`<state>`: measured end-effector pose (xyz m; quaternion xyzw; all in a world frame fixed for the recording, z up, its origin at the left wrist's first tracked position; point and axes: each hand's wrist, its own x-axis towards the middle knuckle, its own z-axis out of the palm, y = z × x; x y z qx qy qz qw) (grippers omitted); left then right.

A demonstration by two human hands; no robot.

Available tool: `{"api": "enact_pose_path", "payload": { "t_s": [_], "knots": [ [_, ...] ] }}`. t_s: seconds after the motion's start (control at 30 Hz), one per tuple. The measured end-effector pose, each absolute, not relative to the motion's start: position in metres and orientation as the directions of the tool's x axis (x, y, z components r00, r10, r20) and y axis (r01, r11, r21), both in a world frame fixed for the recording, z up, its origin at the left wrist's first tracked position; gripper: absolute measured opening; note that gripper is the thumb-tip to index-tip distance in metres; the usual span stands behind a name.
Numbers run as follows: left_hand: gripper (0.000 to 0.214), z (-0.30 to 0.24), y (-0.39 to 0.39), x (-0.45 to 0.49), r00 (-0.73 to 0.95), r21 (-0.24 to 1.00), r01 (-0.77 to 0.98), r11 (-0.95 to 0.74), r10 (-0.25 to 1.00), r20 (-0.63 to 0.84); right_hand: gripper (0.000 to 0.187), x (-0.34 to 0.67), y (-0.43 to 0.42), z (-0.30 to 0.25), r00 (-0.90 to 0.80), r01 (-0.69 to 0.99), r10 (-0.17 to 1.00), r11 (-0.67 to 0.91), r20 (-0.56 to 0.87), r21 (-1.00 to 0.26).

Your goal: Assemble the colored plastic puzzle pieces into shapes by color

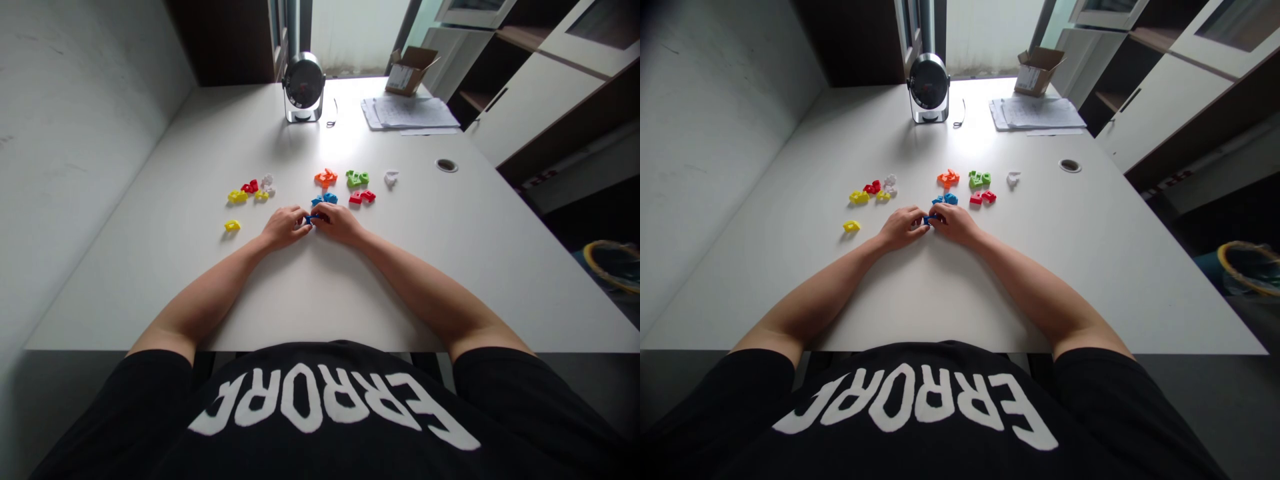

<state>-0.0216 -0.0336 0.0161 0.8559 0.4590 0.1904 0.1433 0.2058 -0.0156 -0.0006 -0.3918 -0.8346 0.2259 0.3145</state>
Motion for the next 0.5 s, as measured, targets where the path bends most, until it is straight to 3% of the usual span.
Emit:
{"api": "enact_pose_path", "payload": {
  "t_s": [0.5],
  "knots": [
    [0.025,0.0112,-0.0321,-0.0228,0.509,0.422,0.722,-0.548,0.834,0.211,0.019,0.2065,-0.0135,-0.0025,-0.506,0.488,0.781,0.608,0.365,-0.626]
  ]
}}
